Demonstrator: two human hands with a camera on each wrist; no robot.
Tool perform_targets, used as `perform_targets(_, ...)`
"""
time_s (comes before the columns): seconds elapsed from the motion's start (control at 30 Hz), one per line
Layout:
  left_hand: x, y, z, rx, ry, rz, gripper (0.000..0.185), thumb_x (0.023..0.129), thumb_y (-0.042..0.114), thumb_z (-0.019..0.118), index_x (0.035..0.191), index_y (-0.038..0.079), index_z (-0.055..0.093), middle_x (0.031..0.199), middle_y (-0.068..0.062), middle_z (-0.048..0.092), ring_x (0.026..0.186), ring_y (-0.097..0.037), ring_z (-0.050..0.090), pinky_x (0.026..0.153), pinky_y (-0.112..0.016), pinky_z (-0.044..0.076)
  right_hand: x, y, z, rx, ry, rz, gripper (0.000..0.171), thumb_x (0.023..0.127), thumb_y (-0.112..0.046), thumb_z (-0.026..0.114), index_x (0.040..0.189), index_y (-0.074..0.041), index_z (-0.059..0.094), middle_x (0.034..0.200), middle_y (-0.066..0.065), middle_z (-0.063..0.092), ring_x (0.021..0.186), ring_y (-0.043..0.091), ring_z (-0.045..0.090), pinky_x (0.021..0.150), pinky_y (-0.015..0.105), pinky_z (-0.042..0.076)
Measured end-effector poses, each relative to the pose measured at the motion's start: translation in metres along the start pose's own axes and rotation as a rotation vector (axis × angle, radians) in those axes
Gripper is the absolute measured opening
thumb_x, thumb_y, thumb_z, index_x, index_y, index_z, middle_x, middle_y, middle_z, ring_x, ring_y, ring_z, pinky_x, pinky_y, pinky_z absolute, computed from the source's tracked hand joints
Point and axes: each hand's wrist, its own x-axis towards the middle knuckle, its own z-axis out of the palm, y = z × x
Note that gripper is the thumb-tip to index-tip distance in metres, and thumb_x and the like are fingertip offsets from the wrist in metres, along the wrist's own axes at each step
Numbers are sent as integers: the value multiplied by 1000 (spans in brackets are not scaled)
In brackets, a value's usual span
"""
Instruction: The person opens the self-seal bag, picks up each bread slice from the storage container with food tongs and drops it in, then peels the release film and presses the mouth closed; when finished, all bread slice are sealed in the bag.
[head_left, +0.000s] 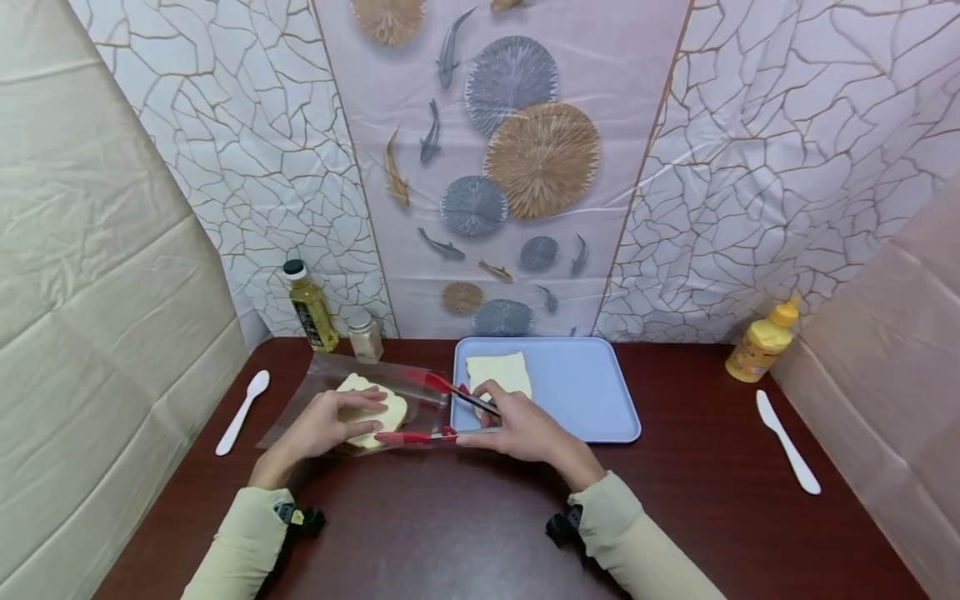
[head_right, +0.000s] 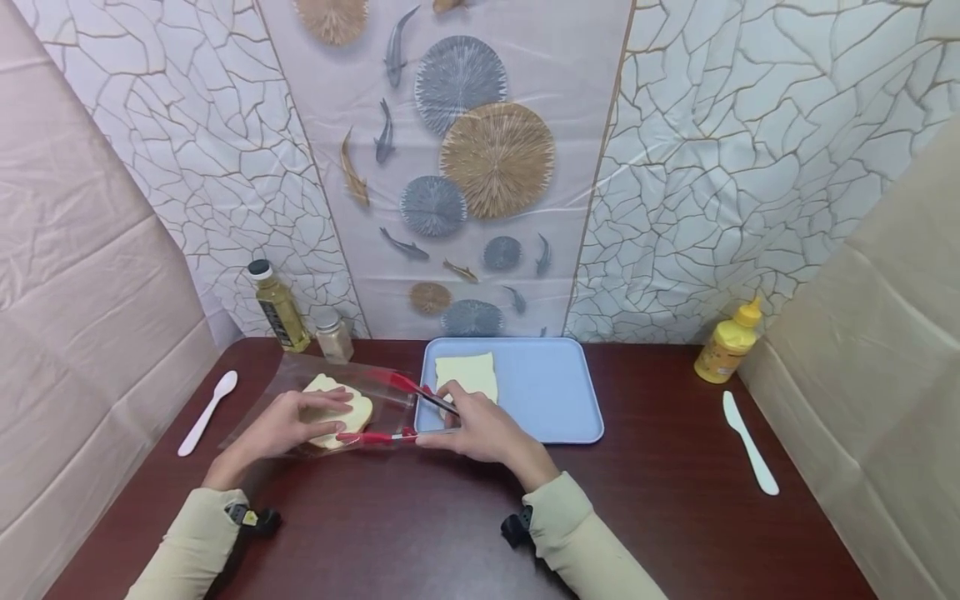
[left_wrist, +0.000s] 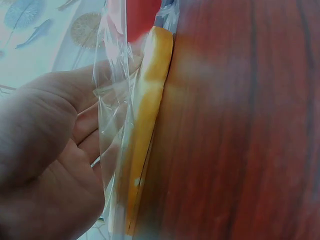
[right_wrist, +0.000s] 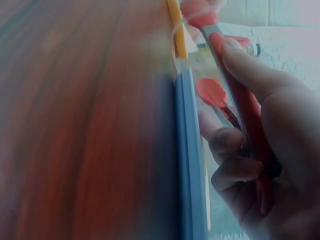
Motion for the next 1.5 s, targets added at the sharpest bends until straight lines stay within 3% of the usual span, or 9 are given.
perform_targets(0.23, 0, -1, 1, -11, 12, 8, 20, 93, 25, 88, 112, 31, 86, 143, 1, 74, 146, -27, 61, 115, -35, 51, -23, 16, -19, 32, 14, 45, 71, 89, -61, 85, 139, -19, 55, 92, -8, 70, 78, 8, 61, 79, 29, 53)
perform_targets(0.53, -1, 4, 3, 11, 32, 3, 13, 94, 22, 87, 101, 33, 87, 141, 0, 75, 145, -28, 61, 118, -44, 49, -54, 31, -42, -19, 123, 118, 78, 86, -61, 88, 139, -16, 52, 87, -5, 64, 68, 9, 56, 65, 25, 49)
perform_targets(0.7, 0, 6, 4, 50, 56, 7, 11, 95, 22, 86, 95, 33, 84, 138, 1, 77, 142, -27, 64, 116, -45, 50, -64, 35, -48, -53, 134, 162, 81, 85, -64, 87, 138, -15, 51, 83, -4, 62, 64, 8, 53, 61, 25, 47)
perform_targets(0.83, 1, 7, 6, 71, 66, 16, 11, 95, 27, 87, 104, 31, 84, 138, 3, 76, 141, -27, 65, 116, -51, 49, -68, 37, -51, -75, 141, 195, 81, 84, -64, 87, 139, -16, 49, 82, -3, 61, 62, 8, 53, 60, 25, 47)
perform_targets(1.03, 1, 10, 10, 105, 57, 45, 39, 89, 36, 92, 124, 21, 83, 143, -1, 73, 142, -31, 63, 114, -56, 50, -77, 39, -56, -98, 145, 241, 83, 85, -64, 87, 139, -16, 48, 82, -2, 59, 60, 9, 54, 58, 25, 47)
perform_targets(1.3, 1, 15, 12, 113, 90, 79, 16, 90, 22, 91, 105, 23, 88, 138, -7, 76, 138, -32, 67, 110, -54, 54, -97, 55, -70, -112, 161, 297, 82, 85, -64, 87, 138, -14, 48, 79, 1, 57, 64, 12, 52, 57, 26, 45)
perform_targets(1.5, 0, 17, 11, 110, 100, 84, 11, 90, 16, 90, 95, 26, 87, 136, -10, 77, 136, -35, 67, 109, -51, 55, -115, 75, -88, -161, 187, 314, 83, 86, -66, 85, 136, -11, 49, 79, 1, 55, 66, 12, 51, 60, 25, 43)
